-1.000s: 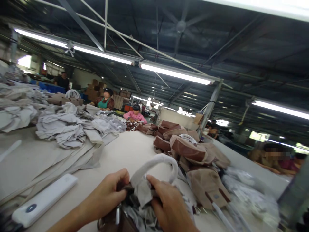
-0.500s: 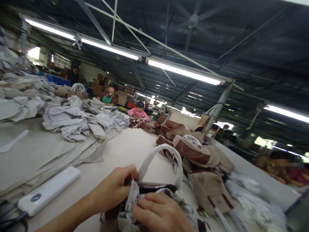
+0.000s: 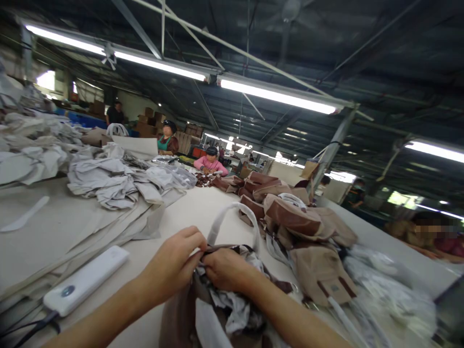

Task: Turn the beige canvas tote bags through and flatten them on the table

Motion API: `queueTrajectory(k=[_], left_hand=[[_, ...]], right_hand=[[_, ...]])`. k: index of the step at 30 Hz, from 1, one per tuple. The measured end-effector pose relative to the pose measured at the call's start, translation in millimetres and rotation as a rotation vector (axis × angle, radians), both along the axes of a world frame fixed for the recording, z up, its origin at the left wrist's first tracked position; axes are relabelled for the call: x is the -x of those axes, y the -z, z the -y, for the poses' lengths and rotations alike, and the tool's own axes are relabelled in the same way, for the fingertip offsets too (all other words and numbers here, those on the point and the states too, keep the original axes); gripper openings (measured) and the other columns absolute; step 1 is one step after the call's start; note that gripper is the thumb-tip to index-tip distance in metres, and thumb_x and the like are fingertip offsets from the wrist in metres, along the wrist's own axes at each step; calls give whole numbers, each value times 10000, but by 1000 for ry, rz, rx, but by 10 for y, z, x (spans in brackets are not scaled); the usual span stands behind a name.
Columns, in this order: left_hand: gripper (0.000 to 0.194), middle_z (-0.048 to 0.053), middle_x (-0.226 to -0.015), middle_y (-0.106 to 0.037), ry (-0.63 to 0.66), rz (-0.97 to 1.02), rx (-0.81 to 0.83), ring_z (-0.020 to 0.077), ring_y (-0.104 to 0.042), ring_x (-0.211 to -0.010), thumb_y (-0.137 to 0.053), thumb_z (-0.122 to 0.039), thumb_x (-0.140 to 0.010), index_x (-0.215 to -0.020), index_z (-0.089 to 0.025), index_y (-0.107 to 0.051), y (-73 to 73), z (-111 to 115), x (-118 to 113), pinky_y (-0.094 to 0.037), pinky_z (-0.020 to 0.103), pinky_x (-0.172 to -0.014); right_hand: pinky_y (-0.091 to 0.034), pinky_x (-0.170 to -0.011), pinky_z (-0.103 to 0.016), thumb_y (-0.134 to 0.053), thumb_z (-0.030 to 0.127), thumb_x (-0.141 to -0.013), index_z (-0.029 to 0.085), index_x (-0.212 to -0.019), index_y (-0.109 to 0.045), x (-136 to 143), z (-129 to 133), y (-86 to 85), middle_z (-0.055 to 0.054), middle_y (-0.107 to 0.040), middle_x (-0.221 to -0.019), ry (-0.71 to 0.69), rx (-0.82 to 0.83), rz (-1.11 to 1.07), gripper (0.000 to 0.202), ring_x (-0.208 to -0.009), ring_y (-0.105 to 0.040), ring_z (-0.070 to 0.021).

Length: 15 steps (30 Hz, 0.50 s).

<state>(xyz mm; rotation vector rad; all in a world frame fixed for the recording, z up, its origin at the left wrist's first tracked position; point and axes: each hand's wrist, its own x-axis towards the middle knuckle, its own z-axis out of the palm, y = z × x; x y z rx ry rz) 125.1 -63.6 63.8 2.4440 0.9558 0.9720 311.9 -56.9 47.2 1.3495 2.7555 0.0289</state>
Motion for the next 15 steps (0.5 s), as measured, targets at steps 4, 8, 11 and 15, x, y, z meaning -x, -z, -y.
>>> queueTrajectory(k=[4,8,11,15], left_hand=[[187,75,-976,-697,76,-354,-146,243,-574,-949,-473,-139,-935,-897,-165,-654,-72,190,137,-428,393,-861],[279,100,-1071,-702,98,-498,-143,300,-560,-1072,-619,-424,-933,-948,-161,-712,75,351,10,-424,458,-921],[378,98,-1037,-704,142,-512,-200,303,-552,-1080,-645,-533,-895,-909,-165,-728,105,387,-97,-414,453,-903],[220,59,-1036,-707,156,-555,-220,278,-560,-1039,-675,-409,-904,-885,-191,-703,14,348,-89,-399,435,-851]], right_hand=[[-411,-660,-274,-548,128,-854,136,-822,-665,-7,-22,-95,-98,-750,-871,-12,6,-36,121,-761,-657,-184],[-385,-652,-290,-530,165,-904,141,-828,-642,33,186,-154,-88,-733,-859,58,-59,-107,138,-756,-644,-191],[-422,-693,-277,-549,167,-910,148,-841,-656,-15,414,-396,-69,-733,-863,50,-35,-133,128,-789,-657,-189],[-450,-1046,-342,-737,237,-834,199,-1319,-610,-239,798,-903,-127,-624,-1366,32,254,-162,503,-1255,-587,-258]])
